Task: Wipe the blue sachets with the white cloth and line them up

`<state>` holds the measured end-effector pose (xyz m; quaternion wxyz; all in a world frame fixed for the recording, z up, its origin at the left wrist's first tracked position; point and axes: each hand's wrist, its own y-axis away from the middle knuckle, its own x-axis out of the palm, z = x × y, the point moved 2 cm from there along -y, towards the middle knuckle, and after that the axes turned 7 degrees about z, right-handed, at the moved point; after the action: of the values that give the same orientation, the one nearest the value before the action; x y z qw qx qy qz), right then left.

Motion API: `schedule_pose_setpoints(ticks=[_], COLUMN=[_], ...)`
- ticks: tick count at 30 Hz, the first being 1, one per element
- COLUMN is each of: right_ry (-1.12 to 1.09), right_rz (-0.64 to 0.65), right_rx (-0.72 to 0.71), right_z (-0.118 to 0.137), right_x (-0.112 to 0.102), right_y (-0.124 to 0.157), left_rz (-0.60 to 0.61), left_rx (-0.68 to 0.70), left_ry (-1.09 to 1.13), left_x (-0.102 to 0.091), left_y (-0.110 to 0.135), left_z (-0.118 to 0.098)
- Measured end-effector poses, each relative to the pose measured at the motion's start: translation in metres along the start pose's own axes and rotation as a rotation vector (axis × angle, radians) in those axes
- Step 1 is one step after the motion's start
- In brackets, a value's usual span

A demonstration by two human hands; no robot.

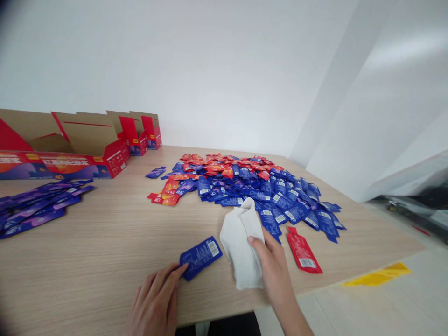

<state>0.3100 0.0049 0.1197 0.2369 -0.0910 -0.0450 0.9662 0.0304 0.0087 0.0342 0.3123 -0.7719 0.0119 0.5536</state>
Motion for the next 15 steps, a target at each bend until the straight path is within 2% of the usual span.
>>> schedule_pose_setpoints(ticks=[7, 12, 15], right_ry=[-0.030, -0.039, -0.035], right_rz=[0.021, 0.032, 0.037], right_rx=[0.056, 0.044, 0.052], right_z=[-0.002, -0.005, -0.007], right_x=[0.002, 0.003, 0.004], right_y=[0.000, 0.000, 0.000], left_rz=[-0.025, -0.052, -0.047], left_rx=[0.002, -0.093, -0.098], left_ry=[0.036, 0.108, 0.121], left_x=[-0.002, -0.001, -0.002], left_y=[-0.001, -0.002, -0.003], left_z=[-0.001, -0.009, -0.011])
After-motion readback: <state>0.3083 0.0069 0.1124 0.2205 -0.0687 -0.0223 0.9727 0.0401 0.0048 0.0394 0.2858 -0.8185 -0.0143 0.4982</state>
